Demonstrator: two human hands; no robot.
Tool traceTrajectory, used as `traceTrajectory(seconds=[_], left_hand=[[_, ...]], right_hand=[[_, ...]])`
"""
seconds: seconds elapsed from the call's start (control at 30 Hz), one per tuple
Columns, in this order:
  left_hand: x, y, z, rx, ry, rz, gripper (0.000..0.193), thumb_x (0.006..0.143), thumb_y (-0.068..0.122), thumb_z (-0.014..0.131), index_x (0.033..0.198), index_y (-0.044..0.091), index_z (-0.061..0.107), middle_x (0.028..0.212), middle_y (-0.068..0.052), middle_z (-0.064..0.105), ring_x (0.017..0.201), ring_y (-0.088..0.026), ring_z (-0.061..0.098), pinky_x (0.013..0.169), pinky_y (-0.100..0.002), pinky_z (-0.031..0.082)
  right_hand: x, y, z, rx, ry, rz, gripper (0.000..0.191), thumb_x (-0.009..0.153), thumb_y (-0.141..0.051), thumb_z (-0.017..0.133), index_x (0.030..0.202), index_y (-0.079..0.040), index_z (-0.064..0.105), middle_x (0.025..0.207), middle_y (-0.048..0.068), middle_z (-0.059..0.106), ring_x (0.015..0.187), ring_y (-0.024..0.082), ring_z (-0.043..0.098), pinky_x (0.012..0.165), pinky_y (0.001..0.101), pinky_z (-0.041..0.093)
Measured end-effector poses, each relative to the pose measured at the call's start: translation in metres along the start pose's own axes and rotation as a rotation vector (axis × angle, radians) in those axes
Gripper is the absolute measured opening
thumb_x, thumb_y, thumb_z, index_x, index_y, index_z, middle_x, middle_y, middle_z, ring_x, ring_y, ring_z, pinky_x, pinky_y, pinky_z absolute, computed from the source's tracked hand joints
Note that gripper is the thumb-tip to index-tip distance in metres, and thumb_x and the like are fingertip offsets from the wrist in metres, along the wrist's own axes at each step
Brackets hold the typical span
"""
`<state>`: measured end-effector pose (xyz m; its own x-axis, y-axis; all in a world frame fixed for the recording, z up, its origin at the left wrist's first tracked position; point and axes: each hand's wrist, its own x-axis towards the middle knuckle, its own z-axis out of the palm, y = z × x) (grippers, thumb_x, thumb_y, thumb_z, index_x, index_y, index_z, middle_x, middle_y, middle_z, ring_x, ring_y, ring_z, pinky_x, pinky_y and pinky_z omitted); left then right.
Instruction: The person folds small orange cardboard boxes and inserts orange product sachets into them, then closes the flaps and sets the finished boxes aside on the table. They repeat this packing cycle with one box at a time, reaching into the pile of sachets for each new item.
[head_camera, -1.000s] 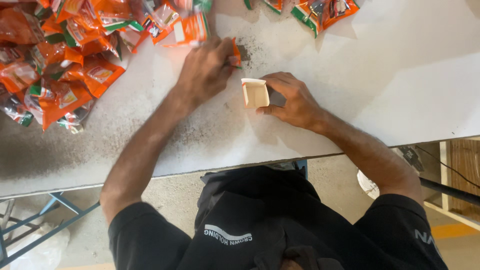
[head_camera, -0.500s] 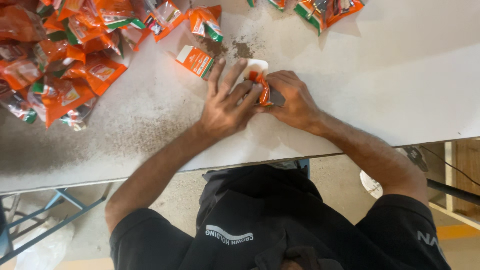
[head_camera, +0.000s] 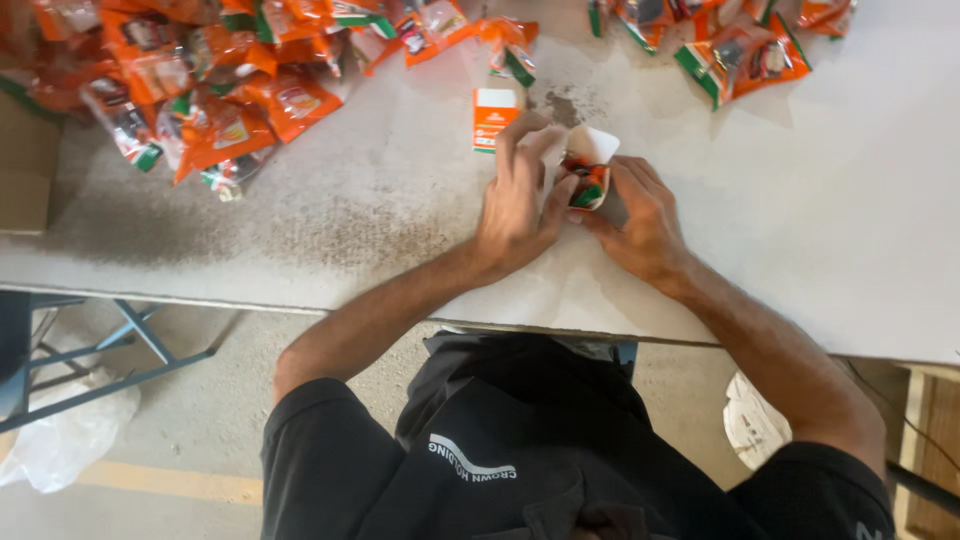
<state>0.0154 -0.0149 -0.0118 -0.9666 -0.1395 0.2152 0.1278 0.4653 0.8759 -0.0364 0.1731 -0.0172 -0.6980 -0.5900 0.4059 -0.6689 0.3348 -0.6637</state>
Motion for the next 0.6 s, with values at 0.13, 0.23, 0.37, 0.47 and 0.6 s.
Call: traceTrajectory(seconds=[0.13, 0.23, 0.37, 0.47, 0.6], left_hand=[[0.008, -0.019, 0.005, -0.025, -0.047, -0.001, 0.03, 0.097, 0.015, 0.067, 0.124, 0.005, 0.059, 0.092, -0.014, 0.07, 0.068, -0.022, 0.07, 0.062, -0.036, 0.056], [0.021, -0.034, 0.015, -0.045, -0.036, 0.071, 0.022, 0.092, 0.013, 0.068, 0.109, 0.003, 0.058, 0.086, -0.013, 0.068, 0.065, -0.022, 0.07, 0.059, -0.038, 0.056], [0.029, -0.039, 0.024, 0.003, -0.031, 0.033, 0.02, 0.09, 0.012, 0.067, 0.104, 0.003, 0.056, 0.082, -0.011, 0.066, 0.063, -0.02, 0.066, 0.057, -0.038, 0.053], [0.027, -0.033, 0.015, -0.104, -0.142, -0.074, 0.017, 0.092, 0.013, 0.066, 0.103, 0.003, 0.057, 0.081, -0.008, 0.066, 0.06, -0.016, 0.061, 0.053, -0.036, 0.048], [0.03, -0.031, -0.014, -0.495, -0.467, -0.127, 0.029, 0.092, 0.008, 0.069, 0.116, 0.003, 0.053, 0.085, -0.002, 0.059, 0.068, -0.008, 0.054, 0.058, -0.029, 0.046]], right_hand=[[0.001, -0.002, 0.001, -0.015, -0.007, -0.014, 0.064, 0.078, -0.009, 0.09, 0.133, 0.003, 0.06, 0.124, 0.021, 0.066, 0.116, 0.042, 0.063, 0.096, 0.0488, 0.053], [-0.003, 0.0, 0.003, -0.038, 0.023, 0.006, 0.065, 0.079, -0.01, 0.09, 0.132, 0.004, 0.055, 0.126, 0.023, 0.064, 0.116, 0.042, 0.063, 0.097, 0.048, 0.054], [-0.011, 0.003, 0.005, 0.163, 0.098, 0.1, 0.071, 0.084, -0.017, 0.087, 0.135, 0.002, 0.042, 0.126, 0.016, 0.067, 0.115, 0.036, 0.067, 0.095, 0.0442, 0.055], [-0.01, 0.004, 0.005, -0.031, 0.108, -0.044, 0.061, 0.083, -0.016, 0.09, 0.132, 0.001, 0.058, 0.127, 0.017, 0.067, 0.117, 0.038, 0.067, 0.096, 0.0451, 0.057], [-0.004, 0.002, 0.0, -0.149, 0.037, -0.157, 0.051, 0.083, -0.015, 0.085, 0.127, 0.0, 0.063, 0.126, 0.017, 0.067, 0.119, 0.038, 0.065, 0.095, 0.0462, 0.057]])
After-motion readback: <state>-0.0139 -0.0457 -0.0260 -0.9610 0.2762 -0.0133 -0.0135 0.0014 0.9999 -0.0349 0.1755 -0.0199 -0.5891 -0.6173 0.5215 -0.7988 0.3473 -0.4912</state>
